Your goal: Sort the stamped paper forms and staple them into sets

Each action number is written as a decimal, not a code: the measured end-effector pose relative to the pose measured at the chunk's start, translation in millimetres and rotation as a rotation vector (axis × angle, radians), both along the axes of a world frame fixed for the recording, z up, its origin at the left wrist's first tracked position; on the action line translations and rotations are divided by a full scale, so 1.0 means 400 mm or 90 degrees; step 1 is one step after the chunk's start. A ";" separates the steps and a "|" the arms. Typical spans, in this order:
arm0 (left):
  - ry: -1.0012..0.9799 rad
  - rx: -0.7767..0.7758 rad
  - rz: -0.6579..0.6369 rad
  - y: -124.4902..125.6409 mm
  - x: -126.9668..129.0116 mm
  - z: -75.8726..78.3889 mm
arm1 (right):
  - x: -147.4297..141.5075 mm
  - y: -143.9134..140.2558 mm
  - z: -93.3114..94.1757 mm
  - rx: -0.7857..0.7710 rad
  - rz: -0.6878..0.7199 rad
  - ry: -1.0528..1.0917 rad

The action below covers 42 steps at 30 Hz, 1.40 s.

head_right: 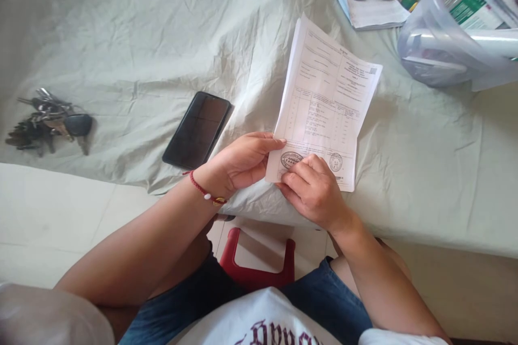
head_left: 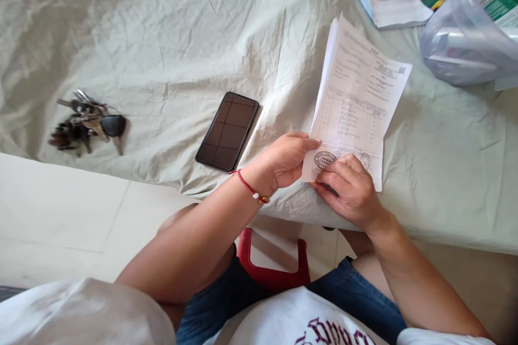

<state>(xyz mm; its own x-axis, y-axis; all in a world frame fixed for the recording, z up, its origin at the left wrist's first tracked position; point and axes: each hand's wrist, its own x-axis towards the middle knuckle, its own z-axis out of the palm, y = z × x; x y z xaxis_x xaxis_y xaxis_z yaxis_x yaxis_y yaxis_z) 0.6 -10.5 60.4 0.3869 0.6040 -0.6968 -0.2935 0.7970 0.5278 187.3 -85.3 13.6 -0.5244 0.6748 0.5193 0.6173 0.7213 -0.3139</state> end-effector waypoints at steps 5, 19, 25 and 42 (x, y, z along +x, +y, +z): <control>-0.010 -0.008 -0.001 0.003 -0.003 0.012 | 0.001 0.004 0.001 0.000 0.006 0.008; 0.009 -0.025 0.014 -0.005 0.008 0.007 | -0.018 -0.006 0.010 -0.022 0.006 0.047; 0.021 -0.038 0.016 -0.007 0.011 0.022 | -0.020 -0.004 0.003 -0.006 -0.014 0.068; 0.023 -0.028 0.041 -0.010 0.016 0.010 | -0.034 -0.010 -0.003 0.013 -0.055 0.036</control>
<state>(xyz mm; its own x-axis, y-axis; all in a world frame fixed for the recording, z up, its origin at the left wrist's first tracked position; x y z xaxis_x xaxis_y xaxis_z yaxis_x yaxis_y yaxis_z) 6.9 -14.4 64.6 0.3230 0.5956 -0.7355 -0.3259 0.7996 0.5044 173.8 -89.4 12.4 -0.4345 0.7049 0.5606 0.6594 0.6730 -0.3351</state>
